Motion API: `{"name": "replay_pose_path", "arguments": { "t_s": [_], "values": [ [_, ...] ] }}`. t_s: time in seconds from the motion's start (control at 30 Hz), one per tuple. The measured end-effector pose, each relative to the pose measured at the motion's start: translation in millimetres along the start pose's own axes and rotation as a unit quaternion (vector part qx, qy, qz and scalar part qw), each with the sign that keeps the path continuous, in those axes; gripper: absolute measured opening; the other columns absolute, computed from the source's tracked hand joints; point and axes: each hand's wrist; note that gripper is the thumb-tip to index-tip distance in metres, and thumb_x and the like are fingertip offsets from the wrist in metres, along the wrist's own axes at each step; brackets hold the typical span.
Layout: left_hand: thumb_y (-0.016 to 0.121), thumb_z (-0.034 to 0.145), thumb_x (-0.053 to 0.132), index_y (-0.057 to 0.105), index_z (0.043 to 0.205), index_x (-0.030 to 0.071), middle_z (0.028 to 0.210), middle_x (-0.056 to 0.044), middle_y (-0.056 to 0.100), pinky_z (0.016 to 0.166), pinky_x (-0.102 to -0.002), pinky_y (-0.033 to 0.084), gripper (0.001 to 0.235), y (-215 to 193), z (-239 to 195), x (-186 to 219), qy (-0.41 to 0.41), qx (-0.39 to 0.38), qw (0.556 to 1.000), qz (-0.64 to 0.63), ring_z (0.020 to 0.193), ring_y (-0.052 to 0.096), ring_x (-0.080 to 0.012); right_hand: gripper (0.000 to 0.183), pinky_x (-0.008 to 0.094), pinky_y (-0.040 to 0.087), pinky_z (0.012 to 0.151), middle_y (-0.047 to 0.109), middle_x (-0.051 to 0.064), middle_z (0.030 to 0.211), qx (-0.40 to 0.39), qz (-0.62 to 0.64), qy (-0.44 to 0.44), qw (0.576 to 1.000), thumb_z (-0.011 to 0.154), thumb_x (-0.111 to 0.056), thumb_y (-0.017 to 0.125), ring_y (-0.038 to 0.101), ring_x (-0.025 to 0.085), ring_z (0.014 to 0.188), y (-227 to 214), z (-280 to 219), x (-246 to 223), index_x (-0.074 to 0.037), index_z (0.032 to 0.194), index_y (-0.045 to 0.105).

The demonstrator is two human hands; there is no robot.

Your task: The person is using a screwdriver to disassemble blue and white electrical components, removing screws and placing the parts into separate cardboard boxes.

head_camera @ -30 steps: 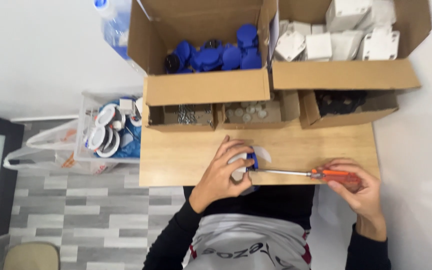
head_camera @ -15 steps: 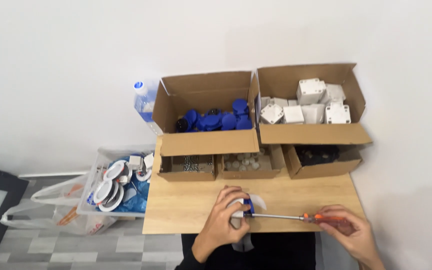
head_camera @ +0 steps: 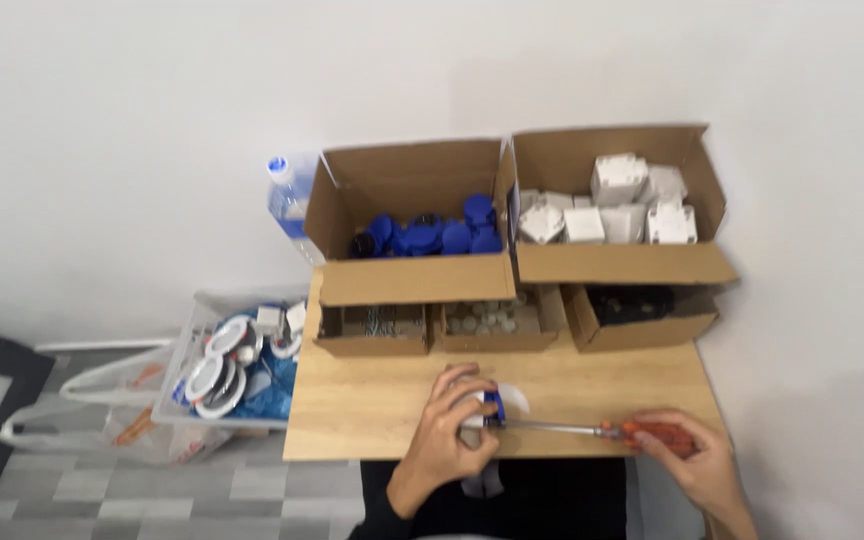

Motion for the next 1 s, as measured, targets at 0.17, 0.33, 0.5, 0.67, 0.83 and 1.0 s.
{"name": "replay_pose_path", "arguments": {
  "t_s": [0.17,0.33,0.5,0.67,0.83,1.0],
  "values": [
    [0.07,0.081,0.005,0.074,0.099,0.003,0.124,-0.015,0.075,0.113,-0.065,0.054,0.019,-2,-2,-1,0.012,0.001,1.0,0.013,0.129,0.064,-0.049,0.027,0.038,0.066,0.108,0.077,0.018,0.118,-0.072,-0.001,-0.174,0.982,0.087,0.007,0.08,0.077,0.03,0.117,4,-4,-28,0.001,0.113,0.075],
    [0.069,0.079,0.004,0.075,0.096,0.003,0.123,-0.013,0.075,0.119,-0.069,0.048,0.018,0,-4,-2,-0.008,-0.007,1.0,0.02,0.13,0.064,-0.0466,0.026,0.04,0.06,0.114,0.073,0.021,0.13,-0.069,-0.04,-0.142,0.987,0.098,-0.007,0.071,0.072,0.032,0.127,1,-9,-32,0.001,0.124,0.07],
    [0.071,0.085,0.004,0.075,0.101,0.004,0.129,-0.013,0.074,0.126,-0.076,0.039,0.017,0,-11,-3,-0.03,-0.017,0.999,0.007,0.132,0.064,-0.0462,0.019,0.035,0.061,0.062,0.072,0.03,0.09,-0.007,-0.048,-0.032,0.998,0.115,-0.003,0.062,0.07,0.032,0.064,16,-17,-40,0.015,0.122,0.066],
    [0.071,0.082,0.003,0.071,0.099,0.007,0.13,-0.013,0.073,0.127,-0.076,0.039,0.018,1,-10,-9,-0.027,-0.031,0.999,0.002,0.138,0.059,-0.043,0.024,0.04,0.066,0.099,0.073,0.027,0.116,0.002,-0.091,-0.107,0.99,0.102,0.001,0.083,0.078,0.034,0.109,-1,-18,-26,0.009,0.119,0.067],
    [0.07,0.085,0.003,0.072,0.099,0.005,0.128,-0.015,0.073,0.128,-0.076,0.038,0.014,0,-5,-8,-0.035,-0.036,0.999,-0.009,0.137,0.058,-0.0447,0.035,0.044,0.069,0.106,0.067,0.024,0.124,-0.041,-0.059,-0.152,0.986,0.096,-0.003,0.084,0.072,0.034,0.114,2,-10,-39,0.004,0.124,0.065],
    [0.069,0.084,0.002,0.072,0.097,0.005,0.127,-0.015,0.073,0.128,-0.075,0.038,0.014,0,-3,-7,-0.033,-0.035,0.999,-0.008,0.137,0.058,-0.0446,0.053,0.047,0.063,0.109,0.07,0.027,0.124,-0.069,-0.093,-0.163,0.98,0.102,-0.036,0.07,0.073,0.039,0.119,8,-8,-50,0.009,0.129,0.065]
  ]
}}
Point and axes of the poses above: each hand's wrist, its own z-axis towards the middle knuckle, its own y-axis out of the palm, x = y × z
